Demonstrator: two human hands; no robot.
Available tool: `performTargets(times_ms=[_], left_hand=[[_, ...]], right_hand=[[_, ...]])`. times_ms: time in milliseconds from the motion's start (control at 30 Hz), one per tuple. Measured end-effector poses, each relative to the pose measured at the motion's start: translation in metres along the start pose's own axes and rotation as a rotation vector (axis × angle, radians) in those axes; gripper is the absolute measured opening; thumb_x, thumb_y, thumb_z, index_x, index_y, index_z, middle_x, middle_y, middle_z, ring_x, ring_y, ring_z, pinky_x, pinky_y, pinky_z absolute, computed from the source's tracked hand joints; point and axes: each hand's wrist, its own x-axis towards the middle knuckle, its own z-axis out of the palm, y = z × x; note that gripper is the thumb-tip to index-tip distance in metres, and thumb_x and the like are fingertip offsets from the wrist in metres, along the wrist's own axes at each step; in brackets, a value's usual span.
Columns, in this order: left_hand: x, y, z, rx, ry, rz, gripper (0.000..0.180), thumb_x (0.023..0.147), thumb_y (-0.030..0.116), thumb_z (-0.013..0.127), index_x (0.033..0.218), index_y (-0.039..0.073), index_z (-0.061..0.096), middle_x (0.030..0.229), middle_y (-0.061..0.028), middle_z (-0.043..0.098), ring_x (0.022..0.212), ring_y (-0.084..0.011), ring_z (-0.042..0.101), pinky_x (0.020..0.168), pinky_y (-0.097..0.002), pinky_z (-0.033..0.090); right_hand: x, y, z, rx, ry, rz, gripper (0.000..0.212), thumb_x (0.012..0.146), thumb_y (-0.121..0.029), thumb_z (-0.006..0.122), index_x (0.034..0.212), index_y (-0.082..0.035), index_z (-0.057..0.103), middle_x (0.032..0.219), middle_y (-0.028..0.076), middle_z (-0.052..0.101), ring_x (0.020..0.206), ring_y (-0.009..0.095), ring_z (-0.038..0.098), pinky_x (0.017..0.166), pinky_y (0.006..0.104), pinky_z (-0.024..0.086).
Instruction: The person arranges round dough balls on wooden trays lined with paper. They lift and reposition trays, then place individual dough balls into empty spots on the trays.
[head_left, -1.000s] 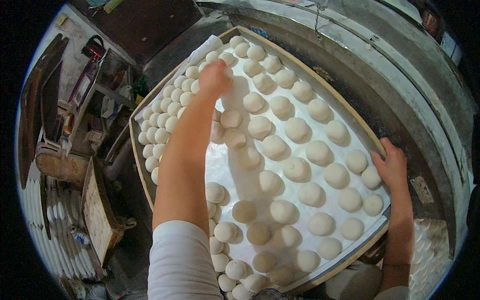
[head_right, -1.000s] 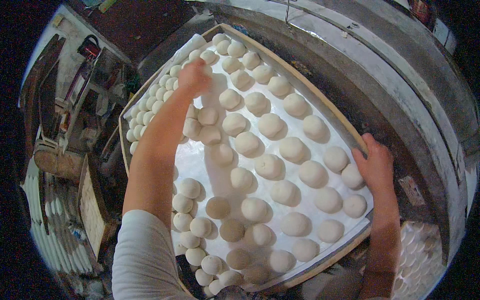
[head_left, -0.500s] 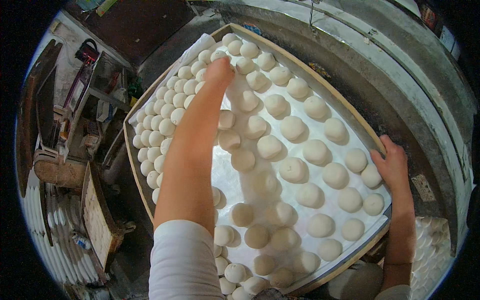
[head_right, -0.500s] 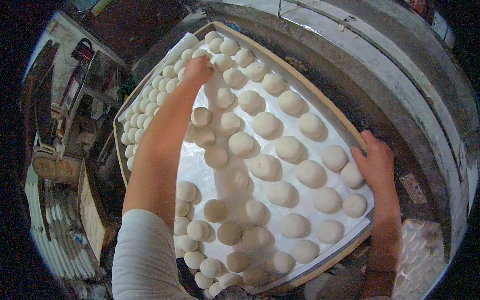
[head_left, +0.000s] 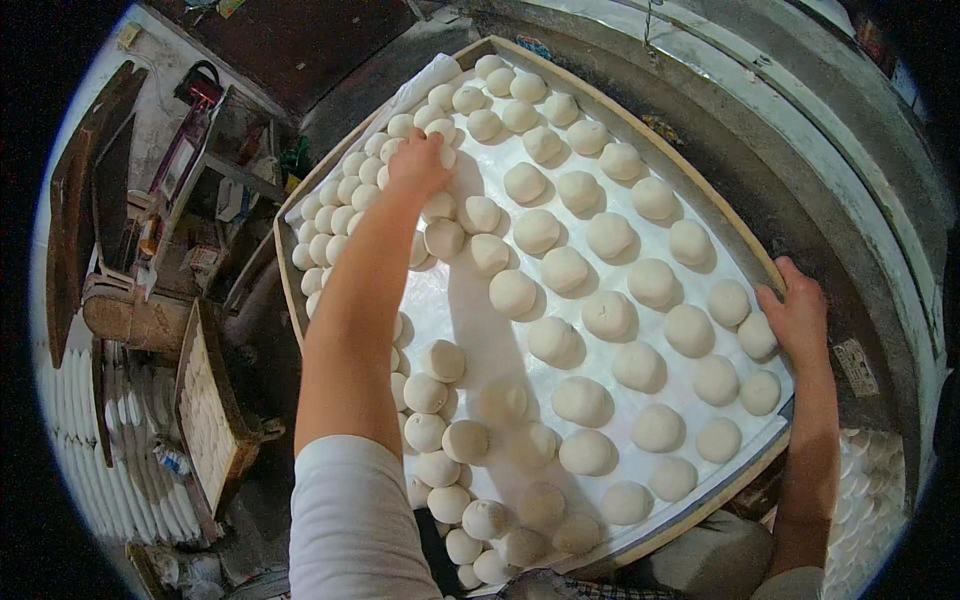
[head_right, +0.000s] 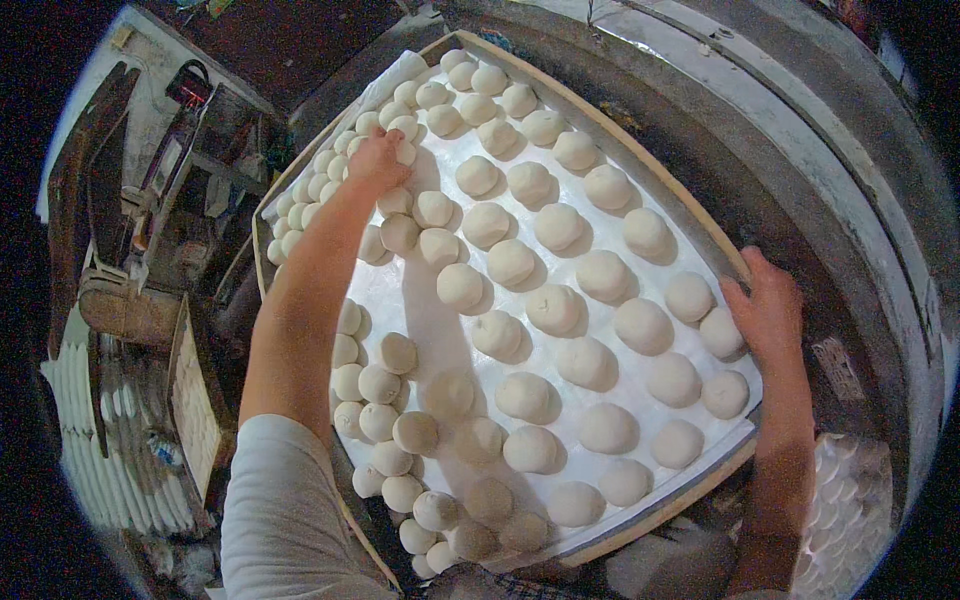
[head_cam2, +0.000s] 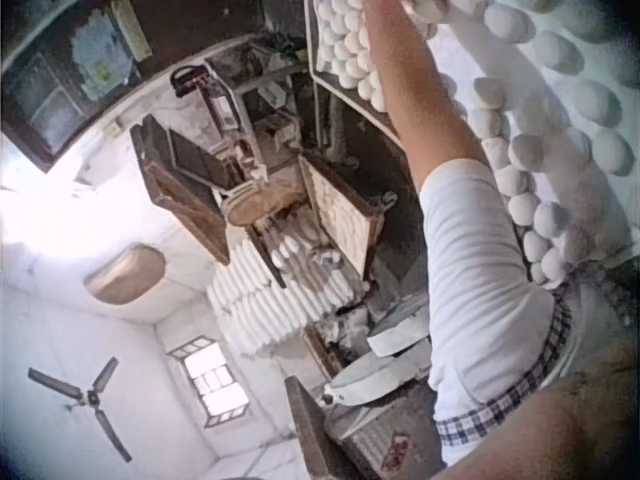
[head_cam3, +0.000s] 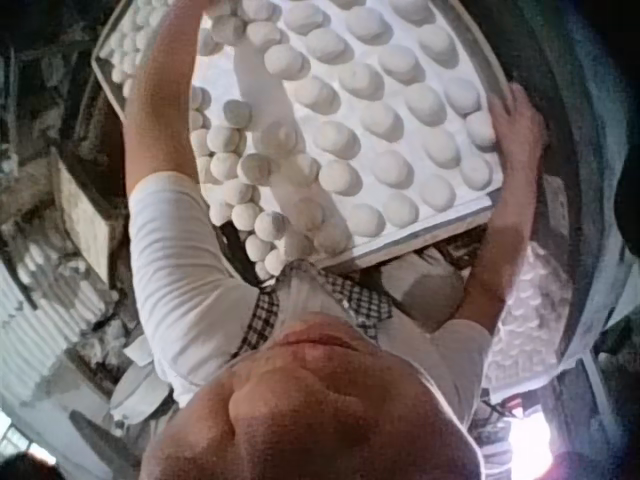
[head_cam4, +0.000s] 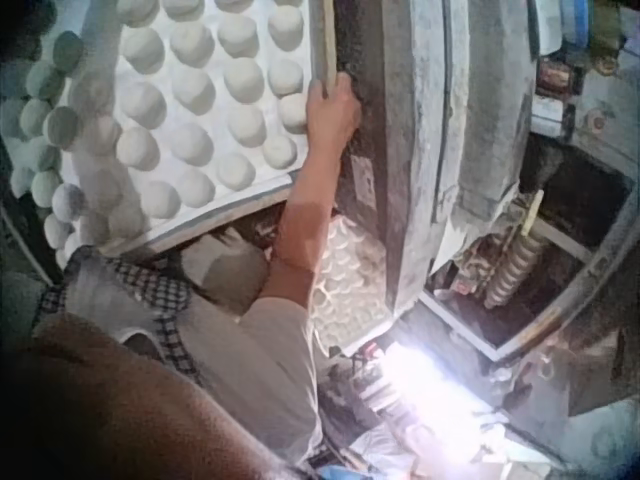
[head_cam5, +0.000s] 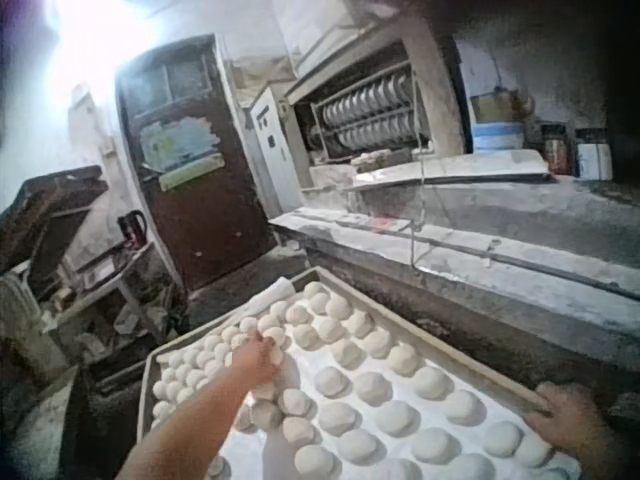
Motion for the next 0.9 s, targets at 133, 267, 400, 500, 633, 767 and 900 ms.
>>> performTargets(times_ms=[133,267,400,500,633,767,900], left_hand=[[-0.006,-0.004,0.004,-0.357,0.016,-0.103,0.057,0.066,0.009,0.073,0.119,0.014,0.051,0.116,-0.0058,0.053,0.101,-0.0217,0.056,0.077,-0.0309,0.050],[-0.020,0.006,-0.030,-1.057,0.217,-0.012,0.053,0.067,-0.002,0.069,0.116,0.012,0.051,0.114,-0.0036,0.055,0.104,-0.0181,0.054,0.077,-0.0295,0.048],[-0.034,0.027,-0.059,-1.185,0.226,0.113,0.052,0.069,-0.003,0.068,0.116,0.011,0.051,0.112,-0.0017,0.057,0.103,-0.0148,0.054,0.078,-0.0288,0.047],[-0.040,0.029,-0.065,-1.290,0.172,0.115,0.051,0.070,-0.005,0.067,0.116,0.011,0.051,0.113,-0.0010,0.056,0.105,-0.0146,0.054,0.082,-0.0284,0.047],[-0.042,0.033,-0.059,-1.548,0.118,0.128,0.053,0.071,-0.009,0.064,0.120,0.008,0.050,0.115,-0.0030,0.056,0.106,-0.0140,0.053,0.086,-0.0295,0.046],[-0.046,0.032,-0.064,-1.866,-0.030,0.051,0.053,0.075,-0.007,0.056,0.126,0.004,0.044,0.118,-0.0110,0.055,0.108,-0.0242,0.055,0.090,-0.0346,0.048],[-0.053,0.035,-0.084,-2.357,-0.356,-0.056,0.057,0.072,-0.003,0.049,0.128,0.003,0.041,0.121,-0.0175,0.052,0.109,-0.0365,0.054,0.092,-0.0401,0.048]], right_hand=[[-0.002,-0.004,0.001,0.011,0.018,-0.019,0.034,0.075,-0.020,0.066,0.102,-0.003,0.056,0.089,0.023,0.063,0.084,0.040,0.061,0.071,0.0465,0.048],[-0.003,-0.004,-0.001,-0.001,0.035,0.007,0.033,0.074,-0.020,0.066,0.102,-0.004,0.056,0.091,0.022,0.063,0.084,0.040,0.061,0.072,0.0461,0.048],[-0.005,0.006,-0.001,0.004,0.058,-0.030,0.032,0.074,-0.020,0.067,0.101,-0.005,0.056,0.090,0.022,0.063,0.084,0.039,0.061,0.072,0.0460,0.048],[-0.006,-0.004,-0.002,0.028,0.061,-0.037,0.030,0.075,-0.020,0.067,0.099,-0.004,0.055,0.088,0.021,0.063,0.083,0.039,0.061,0.072,0.0461,0.048],[-0.005,-0.008,-0.006,0.009,0.013,0.003,0.029,0.075,-0.020,0.066,0.097,-0.004,0.055,0.085,0.021,0.062,0.083,0.039,0.061,0.071,0.0463,0.048],[-0.005,-0.006,-0.007,0.012,0.002,0.006,0.027,0.076,-0.019,0.066,0.095,-0.004,0.054,0.085,0.021,0.062,0.083,0.040,0.060,0.070,0.0467,0.048],[-0.006,-0.006,-0.007,0.036,0.020,0.016,0.026,0.076,-0.018,0.066,0.093,-0.004,0.054,0.084,0.021,0.062,0.082,0.041,0.060,0.069,0.0471,0.047]])
